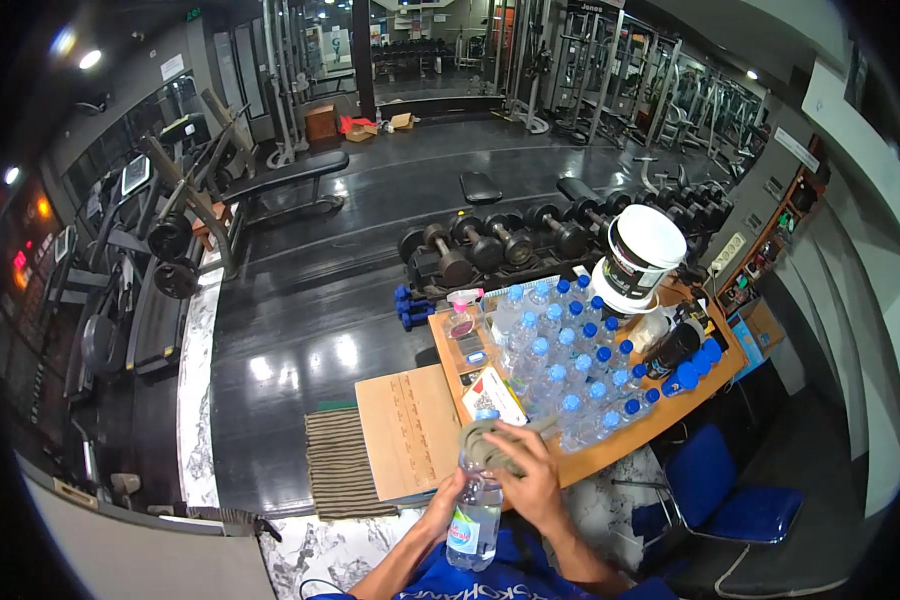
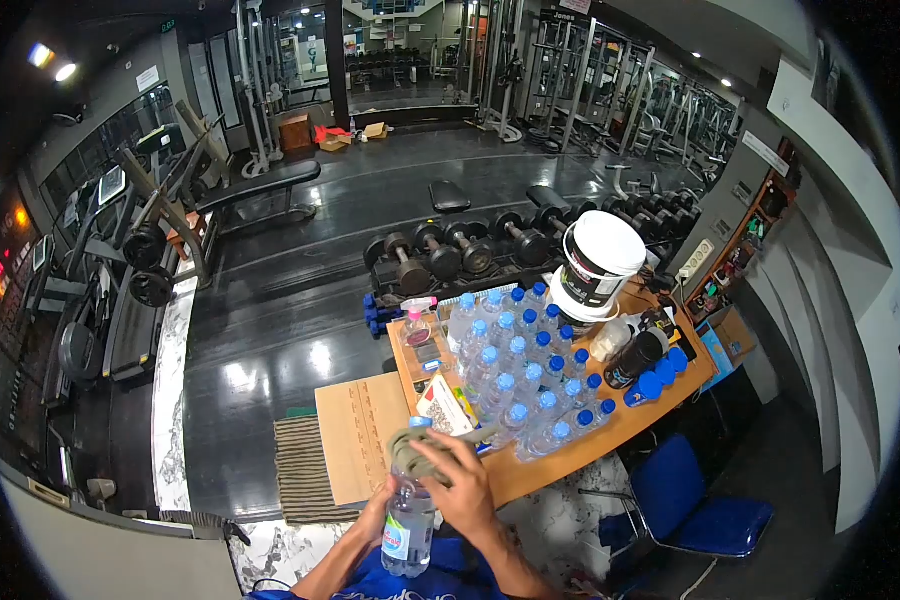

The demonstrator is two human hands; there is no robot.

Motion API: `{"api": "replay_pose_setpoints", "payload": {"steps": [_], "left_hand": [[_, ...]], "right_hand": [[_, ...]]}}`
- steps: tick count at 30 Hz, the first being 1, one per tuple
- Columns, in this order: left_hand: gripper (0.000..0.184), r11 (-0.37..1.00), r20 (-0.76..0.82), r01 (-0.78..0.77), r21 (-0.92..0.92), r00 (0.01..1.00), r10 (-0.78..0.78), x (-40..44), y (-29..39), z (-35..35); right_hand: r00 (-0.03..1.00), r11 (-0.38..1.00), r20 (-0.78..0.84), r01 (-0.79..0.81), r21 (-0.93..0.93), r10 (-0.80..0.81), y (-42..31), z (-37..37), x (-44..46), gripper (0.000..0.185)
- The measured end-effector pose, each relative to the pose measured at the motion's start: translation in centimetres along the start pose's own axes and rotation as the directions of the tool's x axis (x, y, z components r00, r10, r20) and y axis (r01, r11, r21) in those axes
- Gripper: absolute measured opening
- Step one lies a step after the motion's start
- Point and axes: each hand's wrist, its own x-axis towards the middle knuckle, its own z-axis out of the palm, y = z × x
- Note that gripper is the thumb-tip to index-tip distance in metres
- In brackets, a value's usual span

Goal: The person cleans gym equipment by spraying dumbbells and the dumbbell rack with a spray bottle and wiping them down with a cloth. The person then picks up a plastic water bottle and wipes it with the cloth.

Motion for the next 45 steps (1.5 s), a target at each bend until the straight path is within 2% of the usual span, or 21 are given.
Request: {"api": "replay_pose_setpoints", "payload": {"steps": [1,5,8,9,12,15,18,20,21,22,24,26,27,31,33,37,38,40,41,44,45], "left_hand": [[0.068,1.0,-0.059,0.02,-0.011,0.998,-0.021,0.0,0.0,0.1],[0.073,0.998,-0.107,-0.019,-0.064,0.994,0.012,-1.4,1.8,1.3],[0.074,0.983,-0.125,0.051,-0.177,0.989,-0.074,-2.0,2.3,0.9],[0.065,0.994,-0.085,-0.072,-0.077,0.994,0.066,-1.4,1.1,-0.6],[0.057,0.997,0.11,-0.075,0.006,0.991,0.074,-1.1,-0.1,-3.0],[0.053,0.996,0.097,-0.089,0.03,0.992,0.086,-1.7,1.2,-0.5],[0.06,0.987,0.029,-0.123,0.1,0.992,0.121,-1.0,0.4,-0.4],[0.069,0.976,-0.129,-0.194,0.102,0.97,0.206,-1.5,2.1,2.4],[0.071,0.974,-0.12,-0.183,0.13,0.973,0.199,-1.0,2.0,1.6],[0.069,0.991,-0.118,-0.131,0.003,0.984,0.131,-0.9,1.8,1.2],[0.067,0.969,-0.091,-0.017,-0.245,0.996,-0.005,-0.8,2.3,0.9],[0.064,0.988,-0.07,-0.022,-0.152,0.997,0.011,-0.5,2.5,0.6],[0.063,0.994,-0.057,-0.024,-0.107,0.998,0.018,-0.2,2.4,0.4],[0.063,1.0,0.03,-0.032,0.001,0.999,0.032,0.7,0.9,-1.1],[0.053,0.997,0.075,-0.041,-0.062,0.996,0.046,0.1,2.6,1.3],[0.059,0.992,-0.025,-0.124,0.011,0.992,0.124,1.0,1.5,0.1],[0.061,0.991,-0.039,-0.117,-0.062,0.993,0.115,1.1,1.2,-0.5],[0.064,0.973,-0.063,-0.101,-0.208,0.994,0.089,1.0,2.8,0.1],[0.079,0.983,-0.132,-0.124,-0.136,0.986,0.106,1.5,2.7,-0.3],[0.078,0.951,-0.259,-0.304,-0.057,0.924,0.28,1.4,4.8,1.0],[0.077,0.912,-0.267,-0.401,-0.09,0.892,0.366,1.9,4.8,1.1]], "right_hand": [[0.996,0.993,-0.059,0.055,-0.1,-0.061,-0.2,0.8,-0.5,0.051],[0.967,0.949,0.033,0.253,-0.189,-0.251,0.7,1.2,-2.7,0.049],[0.938,0.939,0.032,0.345,-0.001,-0.344,2.2,1.6,-4.2,0.045],[0.952,0.951,0.001,0.304,0.057,-0.305,3.0,1.5,-4.5,0.038],[0.944,0.952,-0.306,0.201,0.233,-0.124,4.2,1.5,-4.5,0.034],[0.874,0.991,-0.478,-0.025,0.13,0.085,1.8,1.2,-1.3,0.034],[0.974,0.997,-0.213,0.076,-0.028,-0.08,1.0,1.4,-0.1,0.037],[0.977,0.987,-0.156,0.129,-0.098,-0.144,0.4,1.8,-0.4,0.034],[0.976,0.979,-0.132,0.157,-0.131,-0.174,0.7,1.9,-1.1,0.033],[0.973,0.969,-0.107,0.185,-0.162,-0.204,1.0,1.9,-1.8,0.033],[0.979,0.974,-0.015,0.203,-0.102,-0.205,1.4,1.8,-2.9,0.031],[0.975,0.978,0.076,0.209,-0.01,-0.208,1.8,1.3,-3.3,0.029],[0.993,0.985,0.003,0.116,0.127,-0.117,2.6,0.8,-2.9,0.029],[0.943,0.988,-0.32,-0.041,0.15,0.088,1.8,0.2,-0.3,0.036],[0.962,0.999,-0.271,0.006,0.041,0.006,1.1,0.4,1.4,0.038],[0.986,0.978,-0.089,0.122,-0.169,-0.138,0.2,1.3,0.8,0.039],[0.983,0.972,-0.065,0.156,-0.176,-0.17,0.6,1.4,0.1,0.036],[0.976,0.975,-0.035,0.215,-0.062,-0.217,1.7,2.0,-1.0,0.034],[0.971,0.972,-0.023,0.236,-0.004,-0.236,2.2,2.4,-1.8,0.033],[0.92,0.963,-0.381,0.013,0.267,0.093,4.1,5.2,-4.1,0.03],[0.894,0.862,-0.362,-0.05,0.504,0.263,4.5,6.0,-4.4,0.039]]}}
